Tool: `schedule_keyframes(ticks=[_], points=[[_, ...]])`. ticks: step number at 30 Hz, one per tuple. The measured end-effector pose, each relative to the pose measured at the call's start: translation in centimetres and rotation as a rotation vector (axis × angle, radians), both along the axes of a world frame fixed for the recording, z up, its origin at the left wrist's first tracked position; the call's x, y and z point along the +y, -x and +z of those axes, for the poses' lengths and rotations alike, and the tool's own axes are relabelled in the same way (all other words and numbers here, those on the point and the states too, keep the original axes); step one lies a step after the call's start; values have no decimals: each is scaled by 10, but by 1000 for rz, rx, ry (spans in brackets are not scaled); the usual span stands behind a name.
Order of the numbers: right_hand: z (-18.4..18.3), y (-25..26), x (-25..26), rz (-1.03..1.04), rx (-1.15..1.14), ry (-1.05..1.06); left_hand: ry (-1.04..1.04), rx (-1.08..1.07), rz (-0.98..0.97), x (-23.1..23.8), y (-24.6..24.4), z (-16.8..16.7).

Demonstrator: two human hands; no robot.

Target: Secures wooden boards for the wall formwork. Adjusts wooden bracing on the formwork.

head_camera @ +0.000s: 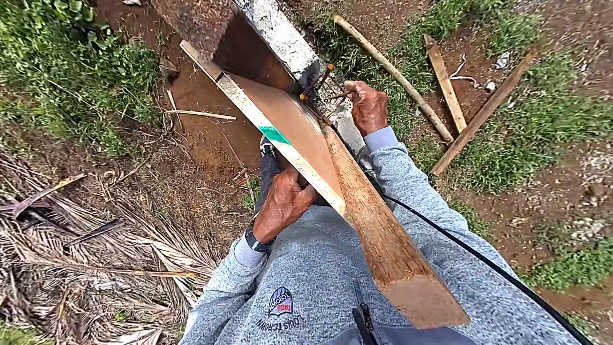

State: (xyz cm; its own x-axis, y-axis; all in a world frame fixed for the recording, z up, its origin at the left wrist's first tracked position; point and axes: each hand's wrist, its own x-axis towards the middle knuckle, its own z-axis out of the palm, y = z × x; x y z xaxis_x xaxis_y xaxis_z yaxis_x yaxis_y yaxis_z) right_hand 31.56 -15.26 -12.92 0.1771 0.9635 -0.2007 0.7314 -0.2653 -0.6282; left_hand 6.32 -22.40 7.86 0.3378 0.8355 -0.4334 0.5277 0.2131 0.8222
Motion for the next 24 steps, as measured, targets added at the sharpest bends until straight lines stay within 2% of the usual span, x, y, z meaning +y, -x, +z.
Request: schedule_keyframes(ticks=[4,7,11,16,24], points=[[4,-1,-3,3,9,30,-3,1,4,-2,0,-1],[7,-9,-11,112,71,58,-4,10,-14,-1,1,0],[17,-8,-23,214,166,215,15,-41,-5,0,1,0],[7,-10,-24,237,246,207,31,-66,-8,3,2,1],[-1,4,-23,219,106,130,-14,-83,-24,6,2,1]])
